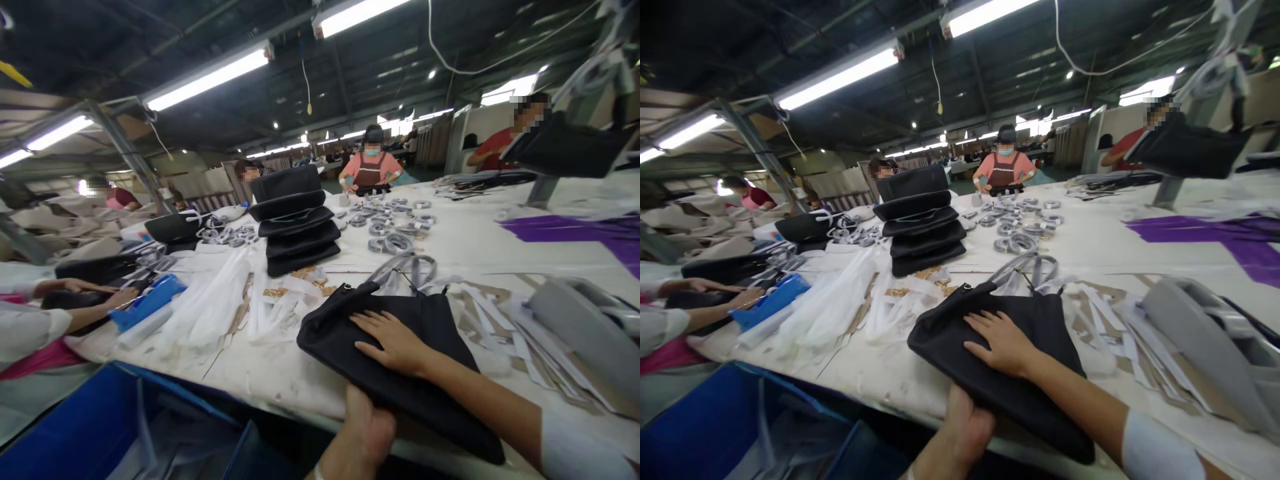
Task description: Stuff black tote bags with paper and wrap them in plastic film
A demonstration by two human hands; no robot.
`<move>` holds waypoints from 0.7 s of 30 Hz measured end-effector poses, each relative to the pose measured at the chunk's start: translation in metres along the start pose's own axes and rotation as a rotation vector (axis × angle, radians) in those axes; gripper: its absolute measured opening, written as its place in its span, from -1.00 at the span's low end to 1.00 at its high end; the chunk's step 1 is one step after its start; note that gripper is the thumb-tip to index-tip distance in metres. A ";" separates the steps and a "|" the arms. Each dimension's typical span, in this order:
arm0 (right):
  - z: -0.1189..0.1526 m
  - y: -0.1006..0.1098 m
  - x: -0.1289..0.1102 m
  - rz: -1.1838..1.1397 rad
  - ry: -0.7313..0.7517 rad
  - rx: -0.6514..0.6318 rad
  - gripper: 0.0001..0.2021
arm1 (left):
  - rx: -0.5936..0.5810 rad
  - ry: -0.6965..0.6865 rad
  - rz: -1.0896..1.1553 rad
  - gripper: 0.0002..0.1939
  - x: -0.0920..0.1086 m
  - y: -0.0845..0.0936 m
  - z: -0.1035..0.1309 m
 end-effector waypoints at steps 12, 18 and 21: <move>0.006 -0.028 -0.013 0.271 0.182 0.253 -0.49 | 0.454 -0.611 -1.556 -0.65 0.138 0.066 0.047; 0.008 -0.025 -0.017 0.312 0.234 0.272 -0.54 | 0.542 -0.666 -1.765 -0.63 0.116 0.081 0.009; 0.009 -0.026 -0.016 0.314 0.247 0.286 -0.53 | 0.490 -0.657 -1.745 -0.77 0.110 0.086 0.011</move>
Point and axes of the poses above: each hand's wrist, its own z-axis away from the middle knuckle, its own y-axis out of the back of the hand, x = y × z, the point moved 1 cm from there along -z, towards the middle knuckle, and after that the axes turned 11 degrees about -x, right-handed, at the moved point
